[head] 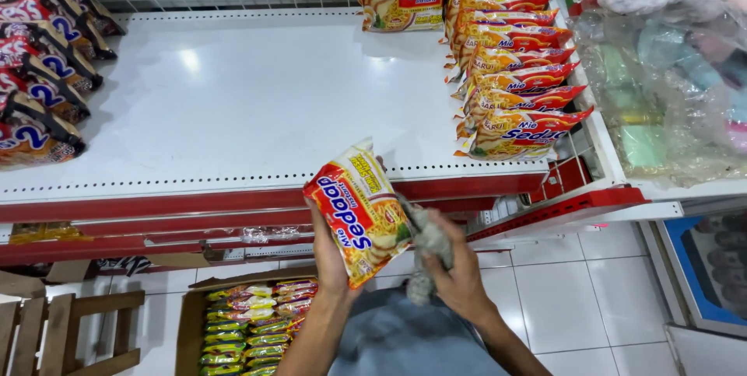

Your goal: Cleaning and organizing instant noodle packages on grocery store shelves.

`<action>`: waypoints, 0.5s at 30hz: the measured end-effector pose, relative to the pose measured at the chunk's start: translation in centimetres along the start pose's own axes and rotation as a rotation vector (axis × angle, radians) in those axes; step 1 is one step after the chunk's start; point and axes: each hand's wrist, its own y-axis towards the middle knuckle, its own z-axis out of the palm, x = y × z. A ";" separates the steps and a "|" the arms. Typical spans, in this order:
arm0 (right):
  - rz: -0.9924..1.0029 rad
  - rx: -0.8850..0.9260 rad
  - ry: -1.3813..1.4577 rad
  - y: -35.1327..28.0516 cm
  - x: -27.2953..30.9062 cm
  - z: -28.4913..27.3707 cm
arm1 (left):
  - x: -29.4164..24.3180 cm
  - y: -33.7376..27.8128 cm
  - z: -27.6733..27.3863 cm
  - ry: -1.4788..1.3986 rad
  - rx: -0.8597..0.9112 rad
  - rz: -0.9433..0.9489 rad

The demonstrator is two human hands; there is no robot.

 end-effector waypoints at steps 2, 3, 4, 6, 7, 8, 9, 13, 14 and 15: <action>0.118 -0.060 0.419 1.6 2.7 -0.5 | 1.1 -0.1 -1.0 0.035 0.015 -0.036; 0.241 -0.121 0.841 2.5 4.1 -0.8 | 1.6 0.0 -1.4 0.073 0.029 -0.075; 0.235 -0.117 0.839 2.5 3.8 -0.8 | 3.2 0.4 -3.0 0.071 0.033 -0.069; 0.184 -0.016 0.752 2.3 3.0 -0.9 | 6.5 1.2 -6.3 0.326 0.097 -0.018; 0.180 -0.017 0.751 2.8 3.8 -1.4 | 5.3 0.9 -4.3 0.326 0.101 -0.016; 0.202 -0.051 0.611 3.1 4.6 -1.9 | 4.0 0.4 -2.5 0.475 0.114 0.066; 0.225 -0.083 0.471 3.5 5.4 -2.3 | 2.8 0.0 -0.7 0.624 0.127 0.149; 0.039 -0.257 -0.070 4.0 9.6 -2.1 | 2.7 -0.7 0.5 0.784 0.143 0.242; 0.045 -0.179 0.021 3.7 9.7 -1.7 | 3.5 -0.6 0.0 0.812 0.175 0.270; 0.051 -0.101 0.112 3.4 9.8 -1.2 | 4.3 -0.5 -0.6 0.840 0.207 0.299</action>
